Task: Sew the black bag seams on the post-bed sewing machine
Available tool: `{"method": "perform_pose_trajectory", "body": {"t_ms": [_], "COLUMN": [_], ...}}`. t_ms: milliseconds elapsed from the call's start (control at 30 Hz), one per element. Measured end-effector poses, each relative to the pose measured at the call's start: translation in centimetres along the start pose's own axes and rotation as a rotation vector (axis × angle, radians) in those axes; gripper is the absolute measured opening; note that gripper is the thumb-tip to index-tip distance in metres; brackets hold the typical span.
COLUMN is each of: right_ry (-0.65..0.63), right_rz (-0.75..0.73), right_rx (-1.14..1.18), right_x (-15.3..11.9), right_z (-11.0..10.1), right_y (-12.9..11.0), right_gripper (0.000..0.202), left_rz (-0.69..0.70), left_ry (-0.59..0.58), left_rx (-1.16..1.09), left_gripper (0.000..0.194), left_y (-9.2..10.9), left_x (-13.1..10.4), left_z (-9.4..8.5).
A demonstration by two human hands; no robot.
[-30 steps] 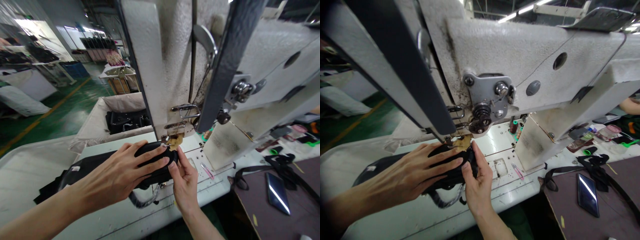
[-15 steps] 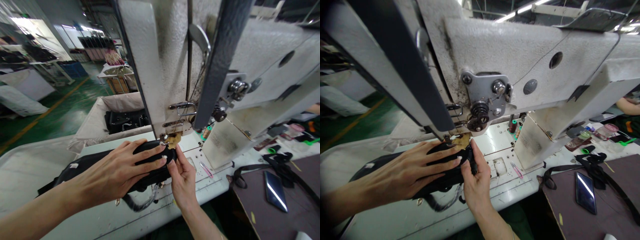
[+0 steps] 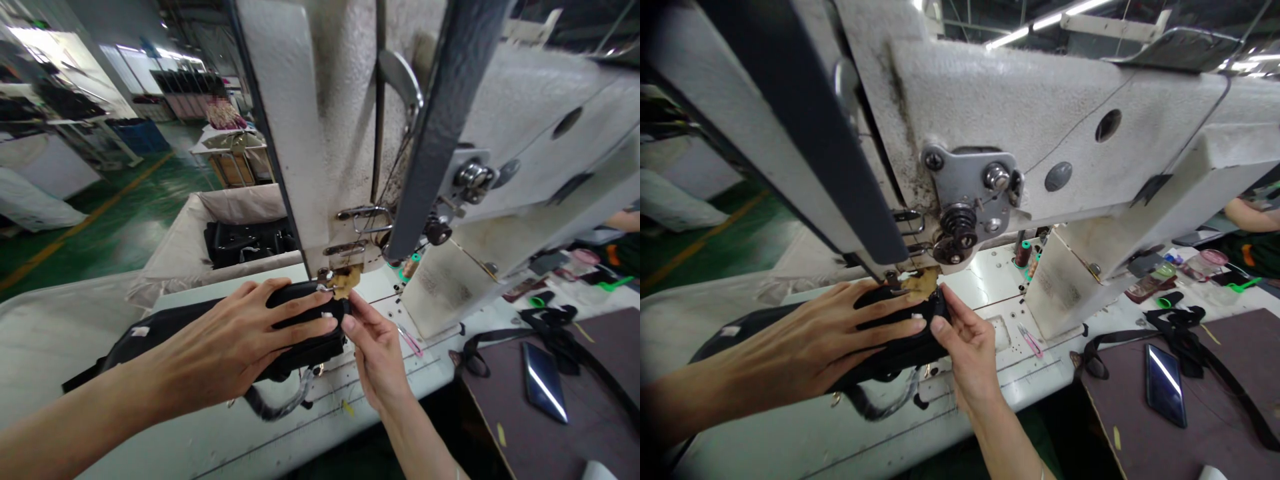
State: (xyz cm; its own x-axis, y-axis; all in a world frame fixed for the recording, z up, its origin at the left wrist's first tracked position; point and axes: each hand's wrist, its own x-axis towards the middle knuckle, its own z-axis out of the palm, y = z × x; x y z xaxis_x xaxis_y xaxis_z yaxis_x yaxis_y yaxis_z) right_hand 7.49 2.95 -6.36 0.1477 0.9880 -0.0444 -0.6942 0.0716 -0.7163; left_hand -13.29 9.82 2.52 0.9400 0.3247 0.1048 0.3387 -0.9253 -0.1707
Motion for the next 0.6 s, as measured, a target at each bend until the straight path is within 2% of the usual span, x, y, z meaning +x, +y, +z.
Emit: {"method": "perform_pose_trajectory", "body": {"t_ms": [100, 233, 333, 500, 600], "right_ry": [0.069, 0.155, 0.139, 0.062, 0.086], "right_rz": [-0.046, -0.200, -0.266, -0.254, -0.249], "right_rx": [-0.055, -0.300, -0.425, -0.503, -0.497], "right_x": [-0.3, -1.0, -1.2, -1.1, -1.1], "right_z": [-0.1, 0.0, -0.2, -0.7, -0.6], "right_y": [0.4, 0.9, 1.0, 0.6, 0.5], "right_gripper": [0.041, 0.033, 0.030, 0.033, 0.033], "left_rz": [0.003, -0.009, -0.012, -0.016, -0.008], "left_ry": [0.012, 0.008, 0.010, 0.001, -0.015], "left_rx": [-0.010, -0.029, -0.021, -0.061, -0.057], "left_gripper": [0.065, 0.066, 0.070, 0.070, 0.070], "left_y": [0.1, 0.2, 0.3, 0.5, 0.5], "left_x": [0.2, 0.2, 0.2, 0.5, 0.5], "left_z": [-0.3, -0.5, -0.5, -0.9, -1.1]}}
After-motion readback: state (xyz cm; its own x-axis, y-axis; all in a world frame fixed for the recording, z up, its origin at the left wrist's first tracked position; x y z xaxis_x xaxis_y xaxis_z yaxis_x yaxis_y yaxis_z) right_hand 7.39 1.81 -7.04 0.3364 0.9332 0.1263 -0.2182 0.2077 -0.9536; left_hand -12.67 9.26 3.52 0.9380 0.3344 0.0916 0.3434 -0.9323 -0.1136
